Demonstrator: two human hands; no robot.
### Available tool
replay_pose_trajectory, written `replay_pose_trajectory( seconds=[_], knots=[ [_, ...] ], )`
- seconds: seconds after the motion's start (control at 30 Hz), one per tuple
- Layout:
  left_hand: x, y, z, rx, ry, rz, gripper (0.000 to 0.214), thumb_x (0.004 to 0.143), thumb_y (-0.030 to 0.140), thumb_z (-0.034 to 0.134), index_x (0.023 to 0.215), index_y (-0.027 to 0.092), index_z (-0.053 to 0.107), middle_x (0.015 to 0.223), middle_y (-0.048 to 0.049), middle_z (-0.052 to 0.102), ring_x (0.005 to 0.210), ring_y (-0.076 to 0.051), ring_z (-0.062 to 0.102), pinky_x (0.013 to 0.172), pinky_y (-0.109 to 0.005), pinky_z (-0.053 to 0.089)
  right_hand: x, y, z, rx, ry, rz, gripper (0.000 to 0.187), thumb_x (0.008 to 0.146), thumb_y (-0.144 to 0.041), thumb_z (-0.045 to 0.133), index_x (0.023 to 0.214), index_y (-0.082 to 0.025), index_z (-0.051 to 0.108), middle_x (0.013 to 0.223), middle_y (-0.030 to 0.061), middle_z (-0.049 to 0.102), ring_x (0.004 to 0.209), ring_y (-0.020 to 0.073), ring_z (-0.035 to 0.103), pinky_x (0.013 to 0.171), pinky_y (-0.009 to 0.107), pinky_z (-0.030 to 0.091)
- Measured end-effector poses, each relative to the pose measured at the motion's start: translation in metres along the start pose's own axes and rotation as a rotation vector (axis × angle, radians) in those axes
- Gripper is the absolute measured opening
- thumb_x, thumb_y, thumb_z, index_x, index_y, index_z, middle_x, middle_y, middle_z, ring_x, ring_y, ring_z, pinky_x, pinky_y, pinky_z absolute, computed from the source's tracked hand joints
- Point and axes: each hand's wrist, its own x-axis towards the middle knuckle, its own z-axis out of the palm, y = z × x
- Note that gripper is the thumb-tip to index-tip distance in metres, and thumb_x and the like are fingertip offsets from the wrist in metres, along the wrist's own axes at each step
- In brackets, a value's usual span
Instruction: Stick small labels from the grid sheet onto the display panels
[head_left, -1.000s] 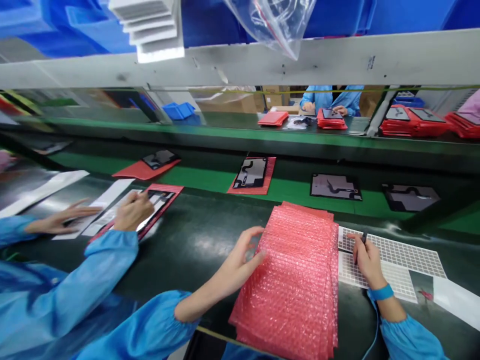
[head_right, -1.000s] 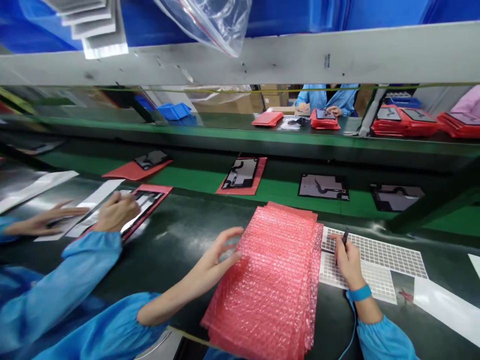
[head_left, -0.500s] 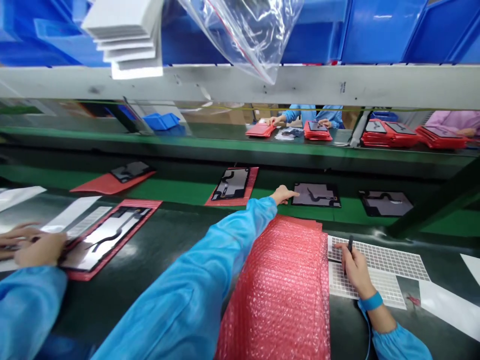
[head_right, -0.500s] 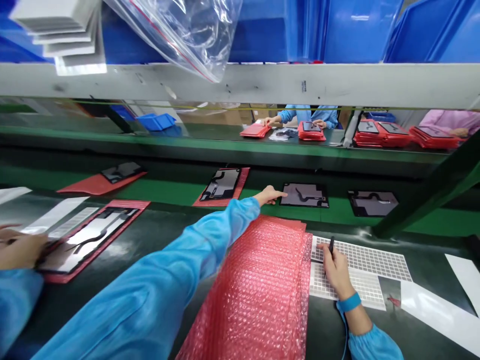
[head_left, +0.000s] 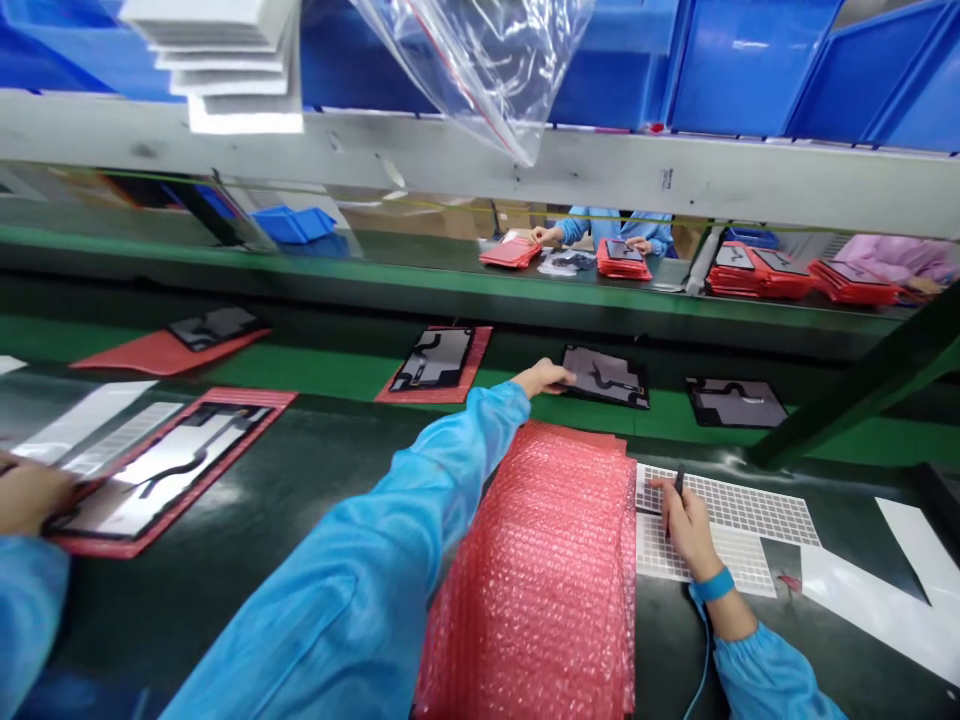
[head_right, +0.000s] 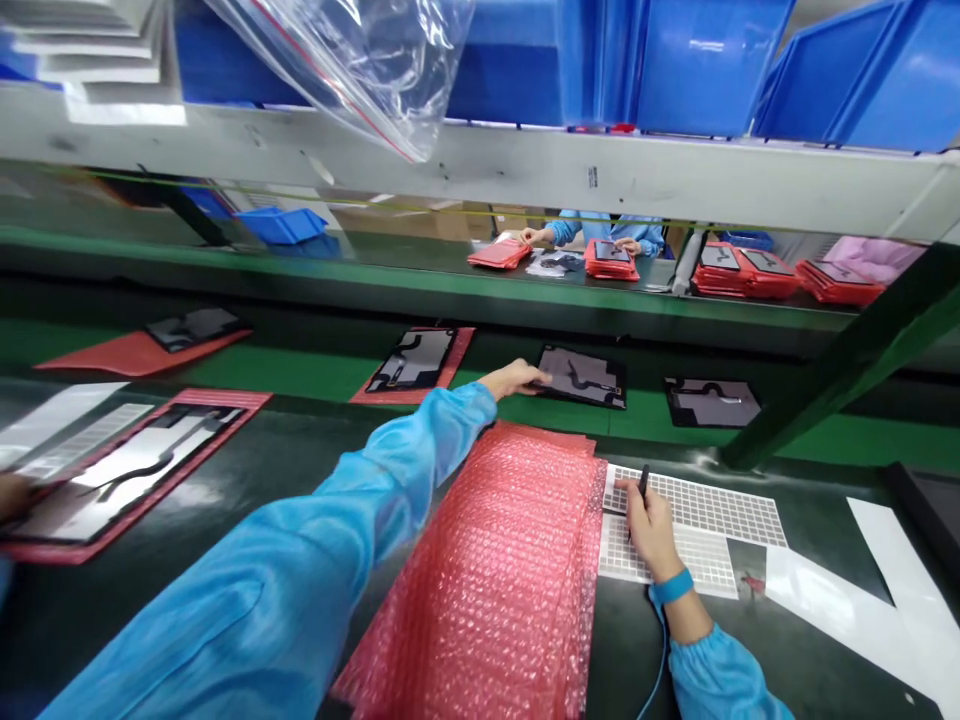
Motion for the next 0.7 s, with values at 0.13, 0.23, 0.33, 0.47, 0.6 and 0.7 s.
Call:
replay_pose_trajectory(
  seconds=[0.13, 0.23, 0.33, 0.47, 0.6, 0.7],
  knots=[
    [-0.013, 0.016, -0.030, -0.196, 0.106, 0.117, 0.038, 0.105, 0.038, 0.070, 0.136, 0.017, 0.064, 0.126, -0.0099, 0.070, 0.100, -0.021, 0.072, 0.084, -0.038, 0.065, -0.003, -0.004, -0.003, 0.054, 0.101, -0.034, 0.067, 0.102, -0.077, 0.050, 0.093, -0.017, 0.077, 0.050, -0.0017, 0.055, 0.047, 0.0183, 0.053, 0.051, 0.031, 0.044],
    [-0.036, 0.030, -0.067, -0.285, 0.137, 0.199, 0.037, 0.100, 0.034, 0.073, 0.133, 0.018, 0.063, 0.106, -0.0053, 0.070, 0.078, -0.015, 0.067, 0.068, -0.029, 0.061, -0.006, -0.005, -0.007, 0.094, 0.200, -0.049, 0.069, 0.103, -0.080, 0.045, 0.085, -0.020, 0.073, 0.054, -0.0003, 0.056, 0.050, 0.0179, 0.053, 0.053, 0.032, 0.045],
    [-0.072, 0.036, -0.099, -0.320, 0.081, 0.259, 0.041, 0.091, 0.041, 0.077, 0.124, 0.018, 0.066, 0.087, -0.0013, 0.066, 0.062, -0.011, 0.060, 0.055, -0.023, 0.053, -0.006, -0.007, -0.011, 0.115, 0.250, -0.031, 0.069, 0.102, -0.082, 0.044, 0.083, -0.021, 0.070, 0.059, 0.0007, 0.058, 0.049, 0.0171, 0.052, 0.049, 0.032, 0.043],
    [-0.127, 0.021, -0.105, -0.254, -0.097, 0.257, 0.050, 0.076, 0.048, 0.089, 0.111, 0.015, 0.074, 0.081, -0.0020, 0.069, 0.064, -0.013, 0.062, 0.057, -0.022, 0.050, -0.003, -0.011, -0.013, 0.124, 0.222, 0.014, 0.063, 0.104, -0.079, 0.046, 0.101, -0.021, 0.071, 0.063, -0.0014, 0.058, 0.049, 0.0164, 0.052, 0.047, 0.030, 0.042],
    [-0.163, -0.014, -0.076, -0.079, -0.333, 0.191, 0.047, 0.073, 0.048, 0.091, 0.102, 0.013, 0.080, 0.082, -0.0074, 0.077, 0.070, -0.018, 0.068, 0.064, -0.028, 0.055, 0.003, -0.012, -0.012, 0.127, 0.138, 0.058, 0.062, 0.101, -0.082, 0.051, 0.107, -0.021, 0.066, 0.064, -0.0014, 0.063, 0.050, 0.0164, 0.056, 0.047, 0.028, 0.044],
    [-0.170, -0.038, -0.057, 0.060, -0.419, 0.173, 0.040, 0.079, 0.049, 0.086, 0.100, 0.015, 0.083, 0.083, -0.0079, 0.078, 0.072, -0.021, 0.069, 0.067, -0.031, 0.056, 0.008, -0.012, -0.010, 0.111, 0.052, 0.090, 0.063, 0.097, -0.084, 0.057, 0.103, -0.021, 0.064, 0.067, 0.0018, 0.070, 0.049, 0.0172, 0.061, 0.046, 0.028, 0.047]
  ],
)
